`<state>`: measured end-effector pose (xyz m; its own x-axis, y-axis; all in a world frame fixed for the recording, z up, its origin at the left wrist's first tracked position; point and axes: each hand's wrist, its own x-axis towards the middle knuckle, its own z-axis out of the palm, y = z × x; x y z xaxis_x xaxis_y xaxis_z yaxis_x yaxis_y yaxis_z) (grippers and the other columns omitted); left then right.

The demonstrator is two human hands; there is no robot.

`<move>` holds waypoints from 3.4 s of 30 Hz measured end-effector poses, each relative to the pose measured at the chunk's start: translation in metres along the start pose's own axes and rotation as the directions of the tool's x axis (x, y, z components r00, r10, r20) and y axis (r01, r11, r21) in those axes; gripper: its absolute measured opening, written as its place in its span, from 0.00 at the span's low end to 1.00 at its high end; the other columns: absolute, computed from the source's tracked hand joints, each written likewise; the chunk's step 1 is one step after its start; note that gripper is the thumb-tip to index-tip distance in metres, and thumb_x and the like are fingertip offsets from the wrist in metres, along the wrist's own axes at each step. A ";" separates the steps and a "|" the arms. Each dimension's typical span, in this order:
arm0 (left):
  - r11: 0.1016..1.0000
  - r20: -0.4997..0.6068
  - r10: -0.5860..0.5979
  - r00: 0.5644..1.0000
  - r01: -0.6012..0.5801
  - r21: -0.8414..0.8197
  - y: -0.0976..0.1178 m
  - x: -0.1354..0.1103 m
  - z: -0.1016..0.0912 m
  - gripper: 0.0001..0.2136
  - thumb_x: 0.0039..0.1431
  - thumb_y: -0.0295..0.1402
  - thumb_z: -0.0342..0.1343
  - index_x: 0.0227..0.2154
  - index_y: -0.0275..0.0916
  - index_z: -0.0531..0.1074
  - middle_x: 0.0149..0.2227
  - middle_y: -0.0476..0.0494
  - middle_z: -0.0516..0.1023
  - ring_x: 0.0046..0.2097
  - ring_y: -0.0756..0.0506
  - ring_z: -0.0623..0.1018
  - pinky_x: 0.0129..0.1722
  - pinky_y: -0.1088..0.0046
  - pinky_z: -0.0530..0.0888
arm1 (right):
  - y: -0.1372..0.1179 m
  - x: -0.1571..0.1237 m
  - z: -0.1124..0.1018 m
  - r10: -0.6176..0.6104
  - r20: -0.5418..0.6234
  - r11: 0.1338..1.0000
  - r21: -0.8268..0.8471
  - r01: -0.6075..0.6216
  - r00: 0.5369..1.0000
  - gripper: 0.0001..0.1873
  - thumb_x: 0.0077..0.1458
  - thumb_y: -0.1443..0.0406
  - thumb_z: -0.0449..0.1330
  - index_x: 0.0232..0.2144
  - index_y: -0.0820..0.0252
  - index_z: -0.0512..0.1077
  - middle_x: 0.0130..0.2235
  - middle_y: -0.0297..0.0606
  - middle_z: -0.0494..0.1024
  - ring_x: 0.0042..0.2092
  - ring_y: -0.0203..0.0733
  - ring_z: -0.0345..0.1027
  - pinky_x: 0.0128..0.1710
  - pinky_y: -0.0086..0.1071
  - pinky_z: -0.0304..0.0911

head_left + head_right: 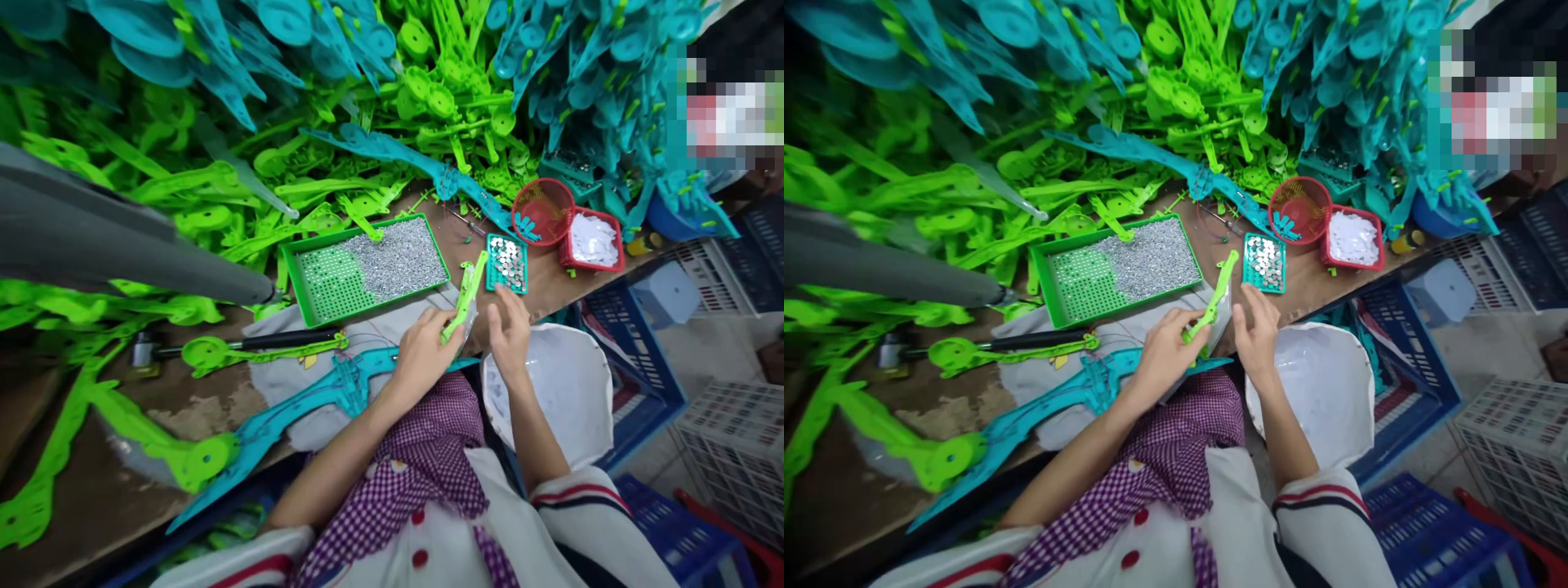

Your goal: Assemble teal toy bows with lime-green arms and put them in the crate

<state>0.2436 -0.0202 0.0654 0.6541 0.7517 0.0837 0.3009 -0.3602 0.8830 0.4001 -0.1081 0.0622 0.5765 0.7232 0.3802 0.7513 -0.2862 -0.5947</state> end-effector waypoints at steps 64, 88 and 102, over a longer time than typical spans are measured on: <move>0.998 0.312 -0.014 0.950 0.030 -0.048 -0.056 0.025 0.012 0.29 0.52 0.39 0.68 0.57 0.37 0.71 0.50 0.38 0.78 0.50 0.39 0.78 0.53 0.60 0.73 | 0.031 0.070 0.037 -0.111 0.589 0.849 -0.362 0.384 0.801 0.30 0.72 0.55 0.34 0.72 0.50 0.46 0.74 0.36 0.51 0.74 0.46 0.44 0.71 0.64 0.19; 1.000 0.323 0.002 0.946 0.006 -0.025 -0.064 0.025 -0.009 0.09 0.60 0.38 0.60 0.37 0.40 0.83 0.39 0.45 0.83 0.39 0.44 0.79 0.42 0.68 0.71 | 0.025 0.081 0.030 -0.111 0.619 0.858 -0.334 0.389 0.778 0.29 0.71 0.56 0.40 0.70 0.52 0.54 0.71 0.41 0.57 0.72 0.50 0.50 0.69 0.67 0.31; 0.969 0.347 -0.133 0.928 0.196 -0.154 -0.078 0.029 -0.008 0.08 0.56 0.38 0.63 0.33 0.38 0.81 0.32 0.46 0.83 0.33 0.47 0.78 0.34 0.71 0.71 | 0.020 0.080 0.031 -0.156 0.625 0.798 -0.377 0.470 0.765 0.29 0.71 0.59 0.38 0.71 0.54 0.53 0.72 0.41 0.57 0.72 0.49 0.51 0.71 0.58 0.33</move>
<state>0.2336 0.0340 0.0030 0.8082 0.5540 -0.1998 0.3130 -0.1167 0.9426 0.4513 -0.0363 0.0587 0.1237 0.9906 -0.0588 0.9917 -0.1255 -0.0288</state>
